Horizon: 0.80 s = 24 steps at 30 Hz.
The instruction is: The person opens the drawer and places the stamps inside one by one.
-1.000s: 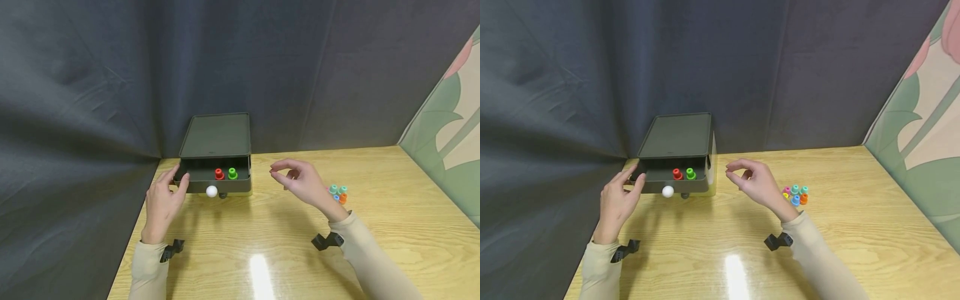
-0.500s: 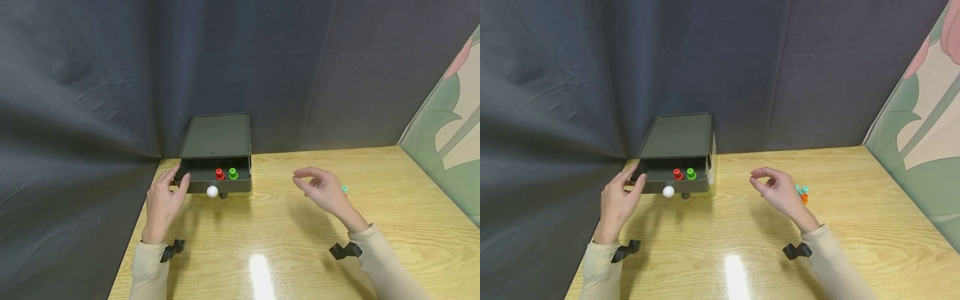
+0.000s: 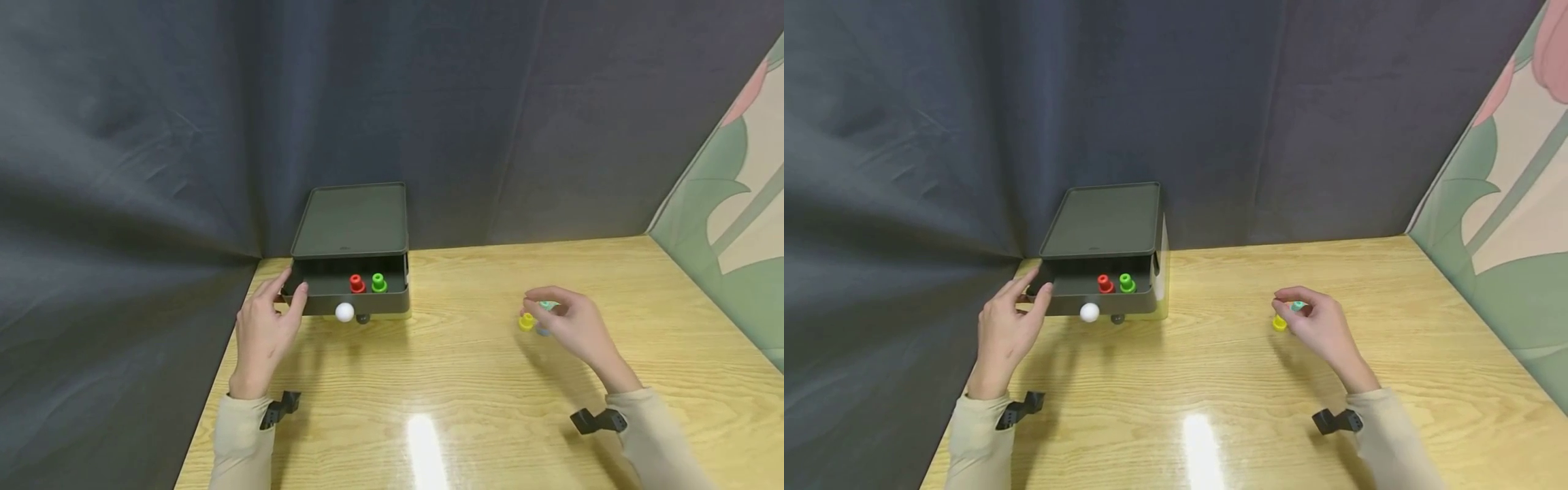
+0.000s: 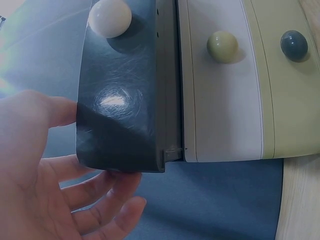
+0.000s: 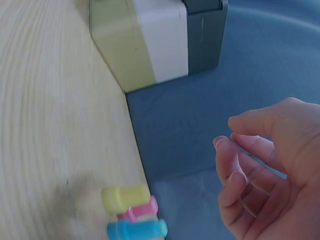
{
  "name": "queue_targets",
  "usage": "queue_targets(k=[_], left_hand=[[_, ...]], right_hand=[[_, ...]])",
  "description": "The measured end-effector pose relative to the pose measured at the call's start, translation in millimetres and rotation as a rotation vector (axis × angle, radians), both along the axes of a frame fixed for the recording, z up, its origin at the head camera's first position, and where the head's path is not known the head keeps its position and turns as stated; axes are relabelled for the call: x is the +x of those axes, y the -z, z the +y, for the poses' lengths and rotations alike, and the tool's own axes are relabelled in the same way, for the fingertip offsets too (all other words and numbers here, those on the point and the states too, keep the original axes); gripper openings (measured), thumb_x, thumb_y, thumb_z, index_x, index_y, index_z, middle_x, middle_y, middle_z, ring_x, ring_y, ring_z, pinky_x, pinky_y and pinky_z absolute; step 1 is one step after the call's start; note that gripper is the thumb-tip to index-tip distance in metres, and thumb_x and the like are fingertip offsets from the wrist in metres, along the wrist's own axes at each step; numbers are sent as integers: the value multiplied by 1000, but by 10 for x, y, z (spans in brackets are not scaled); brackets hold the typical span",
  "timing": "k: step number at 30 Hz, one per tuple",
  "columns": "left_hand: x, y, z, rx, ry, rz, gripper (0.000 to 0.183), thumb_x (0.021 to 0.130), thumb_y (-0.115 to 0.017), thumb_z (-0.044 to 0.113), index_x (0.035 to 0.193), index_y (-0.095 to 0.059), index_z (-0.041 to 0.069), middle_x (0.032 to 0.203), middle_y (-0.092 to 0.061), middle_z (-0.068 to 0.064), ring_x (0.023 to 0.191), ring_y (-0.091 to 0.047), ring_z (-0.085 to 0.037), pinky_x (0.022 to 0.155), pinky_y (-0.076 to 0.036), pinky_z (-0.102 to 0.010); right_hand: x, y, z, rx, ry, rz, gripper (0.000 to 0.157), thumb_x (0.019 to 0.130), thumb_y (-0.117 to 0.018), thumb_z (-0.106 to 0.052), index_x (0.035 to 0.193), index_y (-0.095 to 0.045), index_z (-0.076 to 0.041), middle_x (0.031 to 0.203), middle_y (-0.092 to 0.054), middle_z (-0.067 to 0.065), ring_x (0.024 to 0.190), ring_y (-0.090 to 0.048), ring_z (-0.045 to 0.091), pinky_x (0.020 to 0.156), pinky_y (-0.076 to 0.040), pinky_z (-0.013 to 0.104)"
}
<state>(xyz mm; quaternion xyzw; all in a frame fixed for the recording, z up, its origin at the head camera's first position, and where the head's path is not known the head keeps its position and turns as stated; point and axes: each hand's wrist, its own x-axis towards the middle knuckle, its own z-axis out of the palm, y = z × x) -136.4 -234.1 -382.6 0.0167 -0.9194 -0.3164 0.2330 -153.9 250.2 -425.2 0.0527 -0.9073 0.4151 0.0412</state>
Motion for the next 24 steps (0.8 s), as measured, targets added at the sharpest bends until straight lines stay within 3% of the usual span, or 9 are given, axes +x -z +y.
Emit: queue_targets(k=[6, 11, 13, 19, 24], left_hand=[[-2, 16, -6, -8, -5, 12, 57, 106, -61, 49, 150, -63, 14, 142, -69, -15, 88, -73, -34, 75, -56, -52], [-4, 21, -11, -4, -7, 17, 55, 106, -61, 48, 150, -63, 15, 141, -69, -14, 85, -73, -33, 75, -55, -51], [-3, 21, -14, -5, -6, 14, 55, 106, -61, 48, 150, -63, 15, 141, -69, -14, 88, -73, -33, 75, -56, -51], [2, 21, -14, -9, -2, 11, 56, 106, -61, 47, 151, -62, 14, 141, -69, -15, 96, -73, -36, 76, -57, -52], [1, 22, -10, -9, -1, 18, 55, 106, -61, 47, 150, -63, 14, 141, -69, -15, 98, -73, -37, 77, -58, -53]], right_hand=[[-8, 118, 138, 60, 47, 19, 39, 104, -69, -41, 127, -76, -10, 127, -76, 17, 81, -65, 6, 64, -50, 26], [-36, 271, 196, 97, 28, -9, 42, 105, -69, -35, 129, -73, -2, 115, -77, 24, 66, -58, 8, 51, -44, 25], [-41, 334, 208, 105, 13, -43, 44, 105, -68, -34, 131, -71, 2, 112, -77, 27, 65, -61, 14, 50, -45, 27], [-62, 456, 206, 116, 6, -108, 51, 105, -67, -34, 139, -64, 5, 113, -78, 26, 69, -74, 20, 66, -55, 30], [-77, 489, 172, 114, 4, -115, 51, 105, -67, -34, 141, -63, 3, 113, -78, 26, 60, -71, 17, 58, -52, 28]])
